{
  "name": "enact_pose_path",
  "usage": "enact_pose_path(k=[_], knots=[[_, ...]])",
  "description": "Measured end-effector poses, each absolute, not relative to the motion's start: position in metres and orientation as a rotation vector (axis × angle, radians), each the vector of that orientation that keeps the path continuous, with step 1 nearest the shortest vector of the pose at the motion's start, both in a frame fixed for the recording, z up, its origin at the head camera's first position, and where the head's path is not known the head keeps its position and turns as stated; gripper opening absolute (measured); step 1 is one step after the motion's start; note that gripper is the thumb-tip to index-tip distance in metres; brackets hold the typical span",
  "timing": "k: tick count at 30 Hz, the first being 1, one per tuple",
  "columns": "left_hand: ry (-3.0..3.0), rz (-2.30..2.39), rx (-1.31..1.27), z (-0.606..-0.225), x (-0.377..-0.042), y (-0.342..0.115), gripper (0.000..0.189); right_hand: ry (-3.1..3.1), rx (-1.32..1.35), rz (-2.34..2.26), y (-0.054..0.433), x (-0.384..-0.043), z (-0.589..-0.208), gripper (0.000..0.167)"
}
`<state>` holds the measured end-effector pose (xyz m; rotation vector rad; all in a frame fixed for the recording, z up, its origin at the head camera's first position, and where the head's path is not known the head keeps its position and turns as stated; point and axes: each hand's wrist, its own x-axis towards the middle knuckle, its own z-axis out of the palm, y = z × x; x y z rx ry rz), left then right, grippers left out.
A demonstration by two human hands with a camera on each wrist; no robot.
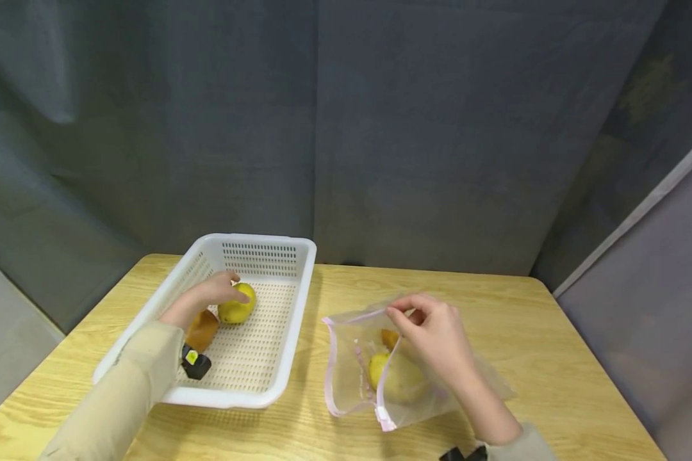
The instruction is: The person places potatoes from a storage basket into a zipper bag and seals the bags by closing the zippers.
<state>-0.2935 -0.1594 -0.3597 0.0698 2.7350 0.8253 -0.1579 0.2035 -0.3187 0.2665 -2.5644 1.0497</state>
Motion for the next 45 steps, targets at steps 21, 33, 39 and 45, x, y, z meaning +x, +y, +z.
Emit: enact_pose_path(k=[21,33,39,45], knots=[[2.776,0.746,0.040,-0.367,-0.293,-0.158,0.066,-2.574,0.275,1.050,0.201,-0.158,-0.319,0.012],[2.835,0.683,0.004,-0.368,-0.293,-0.153,0.065,-2.575,0.294,1.088,0.200,-0.159,-0.321,0.012],[2.822,0.725,-0.063,-0.369,-0.292,-0.151,0.069,-2.581,0.288,1.092,0.201,-0.158,-0.321,0.013],[2.811,0.710,-0.057,-0.364,-0.294,-0.151,0.050,-2.569,0.286,1.092,0.204,-0.157,-0.320,0.012]])
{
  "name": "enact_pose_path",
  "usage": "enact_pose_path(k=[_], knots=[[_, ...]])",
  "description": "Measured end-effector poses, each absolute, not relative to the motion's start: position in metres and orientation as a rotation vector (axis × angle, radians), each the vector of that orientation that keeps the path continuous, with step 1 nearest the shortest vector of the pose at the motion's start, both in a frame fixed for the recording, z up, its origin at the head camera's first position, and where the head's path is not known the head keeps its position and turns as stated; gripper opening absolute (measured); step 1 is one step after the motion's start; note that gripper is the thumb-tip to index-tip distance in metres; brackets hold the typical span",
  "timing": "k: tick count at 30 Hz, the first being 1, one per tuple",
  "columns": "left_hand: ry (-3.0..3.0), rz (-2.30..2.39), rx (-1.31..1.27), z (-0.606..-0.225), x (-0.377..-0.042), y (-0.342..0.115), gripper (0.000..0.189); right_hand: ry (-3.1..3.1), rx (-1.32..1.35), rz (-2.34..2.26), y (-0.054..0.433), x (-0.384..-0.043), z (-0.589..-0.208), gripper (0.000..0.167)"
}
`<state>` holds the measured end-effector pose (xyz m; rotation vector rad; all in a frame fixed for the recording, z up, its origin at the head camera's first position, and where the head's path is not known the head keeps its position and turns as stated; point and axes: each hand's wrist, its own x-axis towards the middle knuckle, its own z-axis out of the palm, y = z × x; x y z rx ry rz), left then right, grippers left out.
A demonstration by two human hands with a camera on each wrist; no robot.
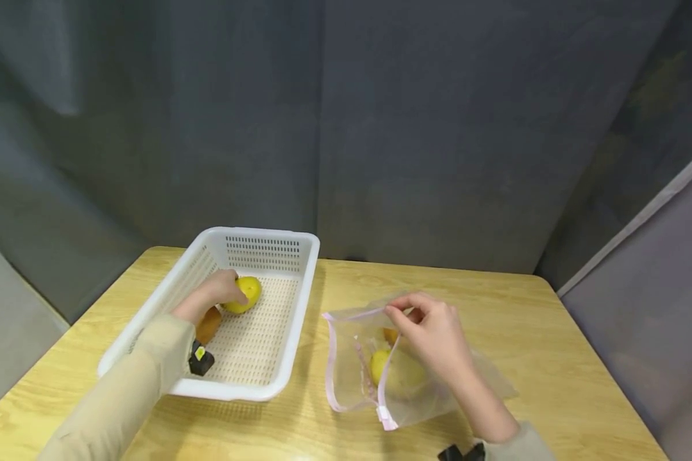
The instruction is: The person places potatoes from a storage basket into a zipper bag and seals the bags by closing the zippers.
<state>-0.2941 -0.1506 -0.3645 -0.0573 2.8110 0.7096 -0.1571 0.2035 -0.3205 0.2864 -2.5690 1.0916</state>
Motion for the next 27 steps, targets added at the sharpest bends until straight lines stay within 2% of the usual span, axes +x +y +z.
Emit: enact_pose_path(k=[9,27], knots=[[2.805,0.679,-0.084,-0.3601,-0.2908,-0.1540,0.055,-2.569,0.309,1.080,0.2024,-0.1585,-0.3181,0.014],[2.780,0.826,-0.114,-0.3653,-0.2909,-0.1543,0.041,-2.578,0.289,1.080,0.2046,-0.1560,-0.3205,0.015]])
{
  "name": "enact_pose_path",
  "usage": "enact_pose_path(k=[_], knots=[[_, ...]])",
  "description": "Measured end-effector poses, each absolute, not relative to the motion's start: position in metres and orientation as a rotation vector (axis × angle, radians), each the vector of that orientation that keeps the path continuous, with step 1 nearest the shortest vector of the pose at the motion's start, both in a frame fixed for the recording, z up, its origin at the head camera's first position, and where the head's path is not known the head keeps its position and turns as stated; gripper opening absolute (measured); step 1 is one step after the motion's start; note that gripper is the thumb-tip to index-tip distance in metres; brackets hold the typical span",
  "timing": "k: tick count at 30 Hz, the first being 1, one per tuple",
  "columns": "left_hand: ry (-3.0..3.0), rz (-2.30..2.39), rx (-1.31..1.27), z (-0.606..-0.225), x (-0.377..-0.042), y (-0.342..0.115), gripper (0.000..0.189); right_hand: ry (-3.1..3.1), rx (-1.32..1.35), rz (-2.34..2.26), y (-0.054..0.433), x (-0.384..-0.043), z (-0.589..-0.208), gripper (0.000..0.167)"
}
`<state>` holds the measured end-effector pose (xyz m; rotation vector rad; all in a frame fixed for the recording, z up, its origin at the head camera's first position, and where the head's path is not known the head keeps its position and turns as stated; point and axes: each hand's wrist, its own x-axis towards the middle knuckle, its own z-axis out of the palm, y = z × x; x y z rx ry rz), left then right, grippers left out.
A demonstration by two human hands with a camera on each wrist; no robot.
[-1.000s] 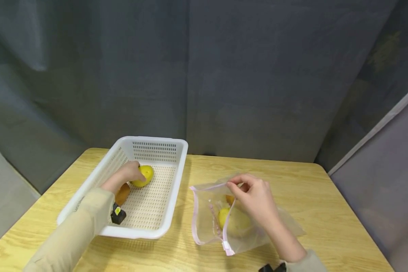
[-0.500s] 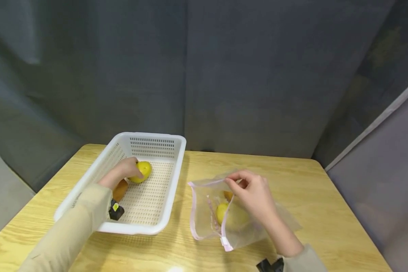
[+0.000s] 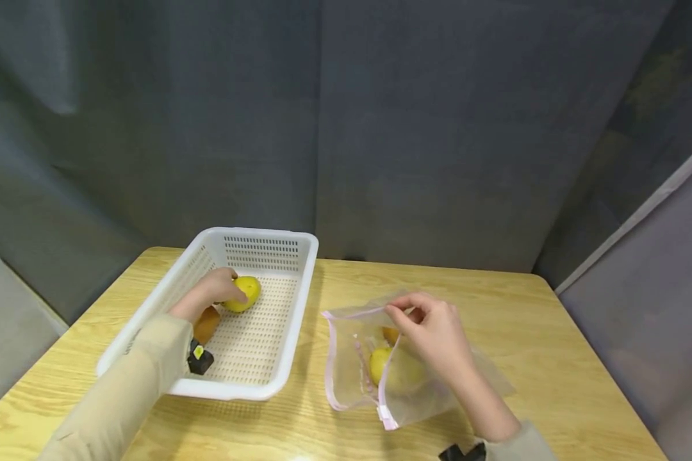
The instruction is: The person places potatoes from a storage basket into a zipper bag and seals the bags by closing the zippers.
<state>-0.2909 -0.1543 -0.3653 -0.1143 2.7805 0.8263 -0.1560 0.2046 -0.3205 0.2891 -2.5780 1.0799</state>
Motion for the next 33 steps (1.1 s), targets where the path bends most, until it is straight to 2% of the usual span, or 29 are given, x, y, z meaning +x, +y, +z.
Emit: enact_pose_path(k=[25,33], knots=[[2.810,0.883,-0.074,-0.3614,-0.2913,-0.1581,0.048,-2.585,0.288,1.067,0.2022,-0.1562,-0.3208,0.016],[2.820,0.913,-0.051,-0.3617,-0.2928,-0.1586,0.044,-2.590,0.294,1.073,0.2021,-0.1555,-0.3195,0.015]])
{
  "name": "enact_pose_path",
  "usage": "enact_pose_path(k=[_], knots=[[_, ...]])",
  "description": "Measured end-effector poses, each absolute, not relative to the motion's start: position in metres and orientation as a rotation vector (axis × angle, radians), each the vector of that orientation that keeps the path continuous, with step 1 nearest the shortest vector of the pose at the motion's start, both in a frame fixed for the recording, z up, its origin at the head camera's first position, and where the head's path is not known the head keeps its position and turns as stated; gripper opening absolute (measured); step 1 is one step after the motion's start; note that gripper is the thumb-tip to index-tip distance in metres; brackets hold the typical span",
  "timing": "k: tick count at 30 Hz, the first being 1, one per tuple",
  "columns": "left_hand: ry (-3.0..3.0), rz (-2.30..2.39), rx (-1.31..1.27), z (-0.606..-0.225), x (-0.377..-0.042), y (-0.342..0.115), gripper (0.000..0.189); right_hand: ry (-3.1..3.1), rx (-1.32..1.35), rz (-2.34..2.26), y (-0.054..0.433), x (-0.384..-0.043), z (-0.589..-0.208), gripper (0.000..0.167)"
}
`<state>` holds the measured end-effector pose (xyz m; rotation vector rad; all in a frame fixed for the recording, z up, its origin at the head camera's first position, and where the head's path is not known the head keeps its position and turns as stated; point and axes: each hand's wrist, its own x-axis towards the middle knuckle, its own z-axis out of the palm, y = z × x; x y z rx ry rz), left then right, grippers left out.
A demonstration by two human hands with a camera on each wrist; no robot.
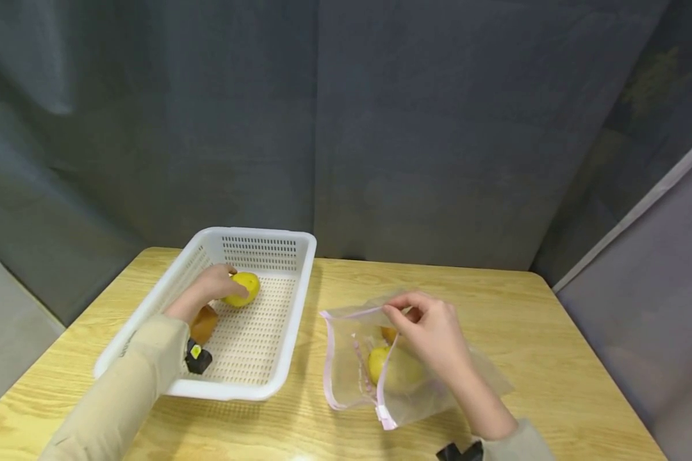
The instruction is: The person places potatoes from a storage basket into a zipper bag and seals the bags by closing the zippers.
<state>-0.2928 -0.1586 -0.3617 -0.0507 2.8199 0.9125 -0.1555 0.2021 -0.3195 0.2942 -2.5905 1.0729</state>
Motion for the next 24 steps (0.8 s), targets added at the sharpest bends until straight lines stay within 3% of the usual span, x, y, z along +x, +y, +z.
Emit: enact_pose_path(k=[24], knots=[[2.807,0.956,-0.051,-0.3558,-0.2900,-0.1555,0.049,-2.584,0.300,1.063,0.2020,-0.1537,-0.3189,0.013]])
